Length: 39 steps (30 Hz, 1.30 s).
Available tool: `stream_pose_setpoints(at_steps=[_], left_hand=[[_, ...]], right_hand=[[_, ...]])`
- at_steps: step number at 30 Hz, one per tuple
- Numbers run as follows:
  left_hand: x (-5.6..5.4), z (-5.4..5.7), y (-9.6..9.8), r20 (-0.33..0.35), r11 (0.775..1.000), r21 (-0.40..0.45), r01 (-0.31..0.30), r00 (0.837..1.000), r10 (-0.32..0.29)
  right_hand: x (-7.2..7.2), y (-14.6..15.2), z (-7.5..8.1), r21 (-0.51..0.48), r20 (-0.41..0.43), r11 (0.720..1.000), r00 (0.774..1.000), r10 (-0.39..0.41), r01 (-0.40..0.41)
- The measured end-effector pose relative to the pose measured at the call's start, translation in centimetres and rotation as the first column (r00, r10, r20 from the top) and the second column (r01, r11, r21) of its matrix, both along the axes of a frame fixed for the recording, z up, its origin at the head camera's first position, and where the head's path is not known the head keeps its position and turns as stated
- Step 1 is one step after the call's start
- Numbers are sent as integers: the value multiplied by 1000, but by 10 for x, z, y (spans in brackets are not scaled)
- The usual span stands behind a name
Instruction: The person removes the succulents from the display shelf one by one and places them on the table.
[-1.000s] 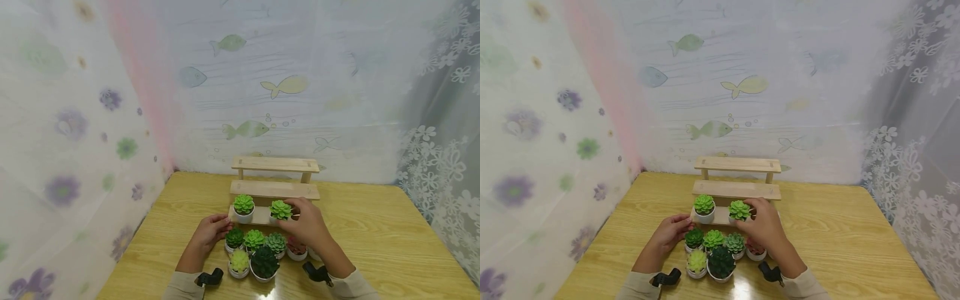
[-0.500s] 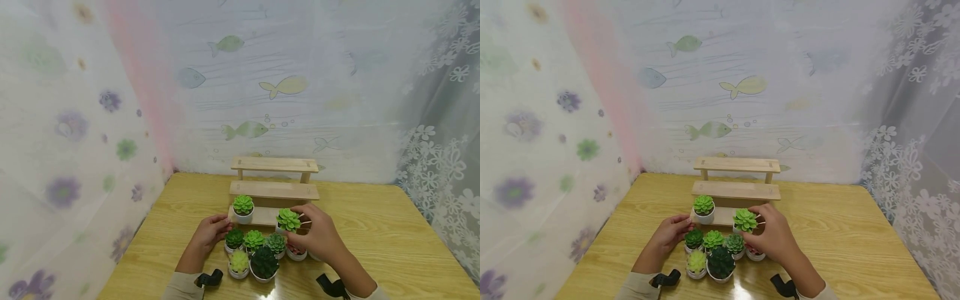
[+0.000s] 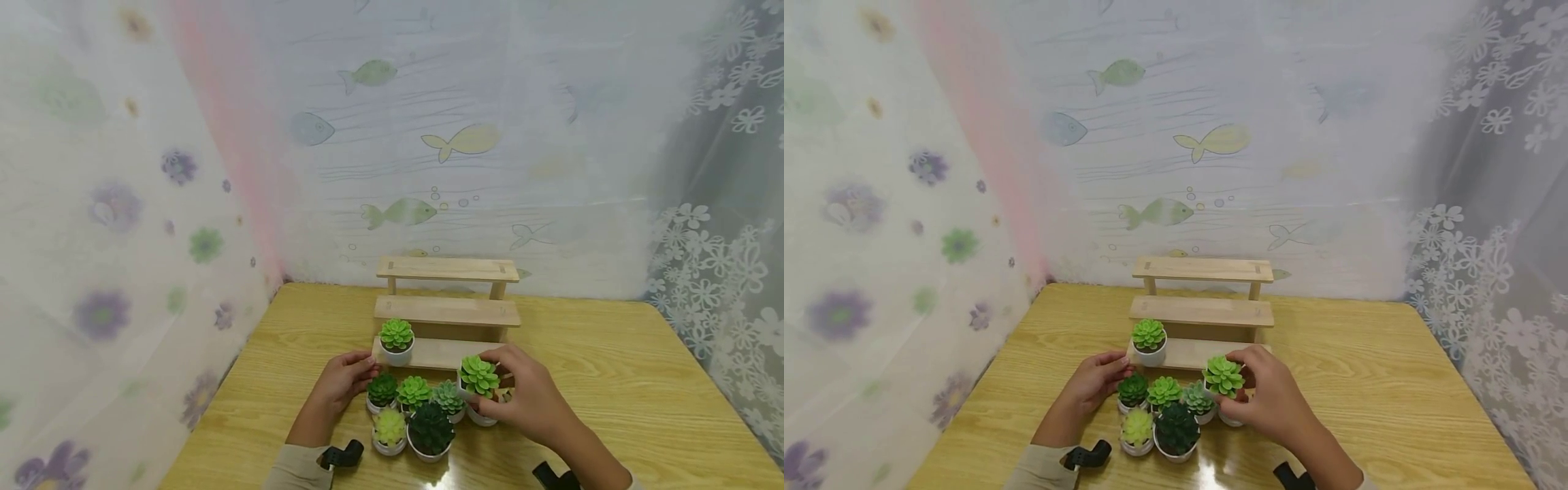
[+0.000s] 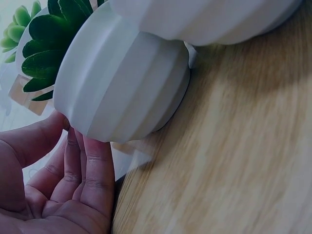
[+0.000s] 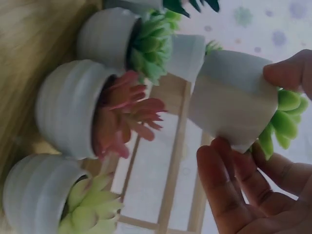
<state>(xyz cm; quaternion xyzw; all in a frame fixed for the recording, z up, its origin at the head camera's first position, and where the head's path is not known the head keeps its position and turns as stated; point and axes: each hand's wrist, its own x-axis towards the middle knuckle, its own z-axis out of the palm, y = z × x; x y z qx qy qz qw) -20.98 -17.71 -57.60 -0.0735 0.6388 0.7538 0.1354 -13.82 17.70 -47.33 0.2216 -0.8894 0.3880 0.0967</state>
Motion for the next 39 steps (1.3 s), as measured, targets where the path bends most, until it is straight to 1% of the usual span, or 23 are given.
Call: stream_pose_setpoints(at_steps=[4,8,11,14,19,22,27,29,32,34,39], left_hand=[[0,0,0,-5,1000,-2,4,1000,-4],[0,0,0,-7,1000,-6,-1,1000,1],[1,0,0,-6,1000,-8,-10,1000,9],[1,0,0,-4,1000,-3,-15,1000,15],[2,0,2,-10,1000,2,-12,1000,12],[3,0,2,-12,1000,4,-15,1000,15],[2,1,3,-10,1000,1,-13,1000,13],[3,2,3,-11,1000,-4,-10,1000,10],[3,3,4,-10,1000,-8,-16,1000,16],[2,3,4,-10,1000,-7,-22,1000,22],[3,1,4,-23,1000,-1,-30,999,30]], right_hand=[[3,3,-3,47,-38,998,998,42,-40],[5,6,-7,111,-107,992,992,70,-58],[7,9,-12,140,-156,988,984,88,-66],[10,10,-18,135,-173,987,978,114,-91],[11,13,-26,106,-162,984,974,157,-140],[12,15,-29,104,-170,980,968,187,-171],[15,18,-30,84,-232,969,941,247,-233],[17,20,-30,64,-248,960,928,278,-271],[21,20,-32,47,-241,952,921,305,-303],[23,20,-34,49,-232,950,922,310,-307],[27,19,-42,81,-177,952,935,306,-296]])
